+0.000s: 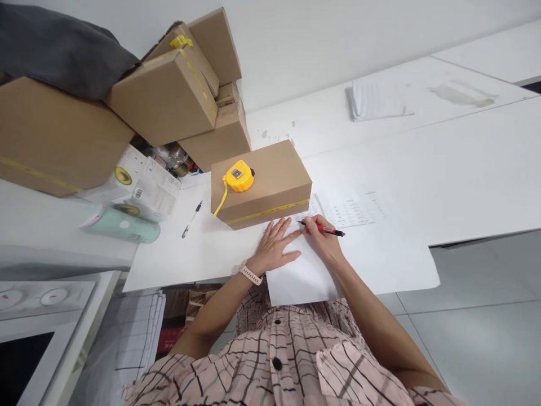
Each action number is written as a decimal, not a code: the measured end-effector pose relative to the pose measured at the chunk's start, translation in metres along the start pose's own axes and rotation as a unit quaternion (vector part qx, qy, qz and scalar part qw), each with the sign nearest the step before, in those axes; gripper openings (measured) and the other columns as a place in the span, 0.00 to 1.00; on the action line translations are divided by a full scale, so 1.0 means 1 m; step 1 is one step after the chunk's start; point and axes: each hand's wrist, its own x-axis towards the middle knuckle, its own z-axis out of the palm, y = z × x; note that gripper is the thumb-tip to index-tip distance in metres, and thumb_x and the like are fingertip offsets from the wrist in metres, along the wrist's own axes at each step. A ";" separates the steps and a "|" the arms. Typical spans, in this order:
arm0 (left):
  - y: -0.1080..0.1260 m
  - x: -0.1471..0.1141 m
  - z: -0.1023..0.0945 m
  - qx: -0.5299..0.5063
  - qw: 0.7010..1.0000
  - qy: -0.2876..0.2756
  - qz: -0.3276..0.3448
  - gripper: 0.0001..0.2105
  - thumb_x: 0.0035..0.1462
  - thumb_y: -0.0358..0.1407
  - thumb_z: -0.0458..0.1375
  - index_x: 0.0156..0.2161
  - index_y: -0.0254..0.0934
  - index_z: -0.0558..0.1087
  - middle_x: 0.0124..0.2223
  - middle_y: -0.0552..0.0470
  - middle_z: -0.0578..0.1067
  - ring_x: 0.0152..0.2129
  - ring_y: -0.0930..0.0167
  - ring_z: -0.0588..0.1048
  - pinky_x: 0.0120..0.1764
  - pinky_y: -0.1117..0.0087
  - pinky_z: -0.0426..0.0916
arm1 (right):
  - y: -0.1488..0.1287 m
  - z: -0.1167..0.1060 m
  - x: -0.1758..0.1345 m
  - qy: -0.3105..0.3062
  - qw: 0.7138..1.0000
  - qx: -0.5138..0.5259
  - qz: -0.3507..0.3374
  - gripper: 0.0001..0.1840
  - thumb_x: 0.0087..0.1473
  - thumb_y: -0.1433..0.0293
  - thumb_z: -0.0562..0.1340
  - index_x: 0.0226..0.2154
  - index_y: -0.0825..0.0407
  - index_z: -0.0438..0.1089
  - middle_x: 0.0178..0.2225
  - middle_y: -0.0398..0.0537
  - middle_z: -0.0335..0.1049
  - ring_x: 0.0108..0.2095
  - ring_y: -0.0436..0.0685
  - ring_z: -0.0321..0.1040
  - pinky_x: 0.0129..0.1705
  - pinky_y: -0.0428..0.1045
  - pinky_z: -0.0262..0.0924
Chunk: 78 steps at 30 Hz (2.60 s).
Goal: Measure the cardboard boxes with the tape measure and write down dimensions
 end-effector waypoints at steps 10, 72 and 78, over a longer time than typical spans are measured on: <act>-0.005 0.000 0.001 -0.036 0.999 0.019 -0.004 0.28 0.65 0.48 0.60 0.67 0.42 0.67 0.74 0.43 0.57 0.73 0.58 0.51 0.72 0.48 0.44 | 0.007 0.017 0.021 0.024 1.000 -0.014 -0.005 0.22 0.51 0.50 0.68 0.26 0.48 0.63 0.23 0.42 0.68 0.27 0.54 0.64 0.32 0.50 0.60; -0.006 -0.001 0.006 -0.014 1.000 0.027 0.000 0.27 0.67 0.49 0.58 0.66 0.42 0.67 0.74 0.45 0.57 0.73 0.60 0.51 0.73 0.49 0.43 | 0.017 0.022 0.030 0.076 0.994 -0.066 -0.049 0.18 0.51 0.61 0.65 0.21 0.47 0.56 0.19 0.36 0.55 0.23 0.50 0.52 0.29 0.50 0.48; -0.005 -0.001 0.003 -0.012 1.000 0.020 -0.005 0.27 0.66 0.49 0.58 0.66 0.42 0.67 0.74 0.45 0.57 0.73 0.60 0.51 0.73 0.50 0.43 | 0.016 0.022 0.029 0.070 0.995 -0.060 -0.049 0.16 0.50 0.64 0.65 0.21 0.47 0.56 0.19 0.36 0.56 0.23 0.50 0.52 0.28 0.50 0.48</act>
